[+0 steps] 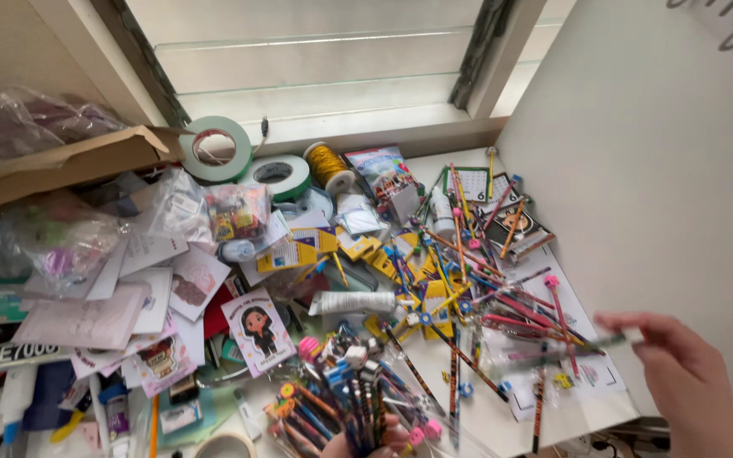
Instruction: The person puts pencils into a plastic bag by hand.
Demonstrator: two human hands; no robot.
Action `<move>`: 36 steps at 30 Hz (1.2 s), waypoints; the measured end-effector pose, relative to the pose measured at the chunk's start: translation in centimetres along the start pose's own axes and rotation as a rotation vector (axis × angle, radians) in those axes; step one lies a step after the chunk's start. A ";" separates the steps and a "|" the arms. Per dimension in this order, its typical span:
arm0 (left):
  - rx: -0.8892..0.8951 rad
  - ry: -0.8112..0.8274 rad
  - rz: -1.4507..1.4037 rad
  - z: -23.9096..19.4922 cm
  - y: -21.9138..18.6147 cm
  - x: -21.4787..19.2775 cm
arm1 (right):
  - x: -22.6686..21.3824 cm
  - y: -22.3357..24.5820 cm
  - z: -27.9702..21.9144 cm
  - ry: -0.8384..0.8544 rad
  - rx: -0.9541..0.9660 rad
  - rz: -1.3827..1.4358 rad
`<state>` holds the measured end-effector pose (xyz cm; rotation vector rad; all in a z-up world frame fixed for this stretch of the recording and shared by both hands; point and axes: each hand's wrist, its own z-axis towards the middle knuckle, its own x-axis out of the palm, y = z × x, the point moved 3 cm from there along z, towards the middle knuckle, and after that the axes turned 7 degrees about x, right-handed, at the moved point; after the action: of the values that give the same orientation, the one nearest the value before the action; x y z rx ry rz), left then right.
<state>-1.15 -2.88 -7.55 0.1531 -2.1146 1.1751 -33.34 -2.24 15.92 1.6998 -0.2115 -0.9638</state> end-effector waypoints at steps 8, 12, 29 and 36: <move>-0.142 0.204 0.442 -4.1 1.7 11.1 | -1.0 -14.1 -6.1 0.650 -0.050 0.131; 0.027 0.501 0.501 -7.3 4.7 13.1 | -0.5 -14.0 -10.2 0.417 0.370 0.318; 0.116 0.655 0.741 -13.5 14.2 18.8 | -4.0 -19.5 -23.0 0.740 0.660 0.325; -0.232 0.676 0.613 -14.0 17.3 21.3 | -6.4 -23.0 -24.3 0.598 0.693 0.645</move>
<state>-16.93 22.87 -1.46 -0.9278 -1.6848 1.0773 -28.23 27.57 0.29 2.2440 -0.6944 0.1466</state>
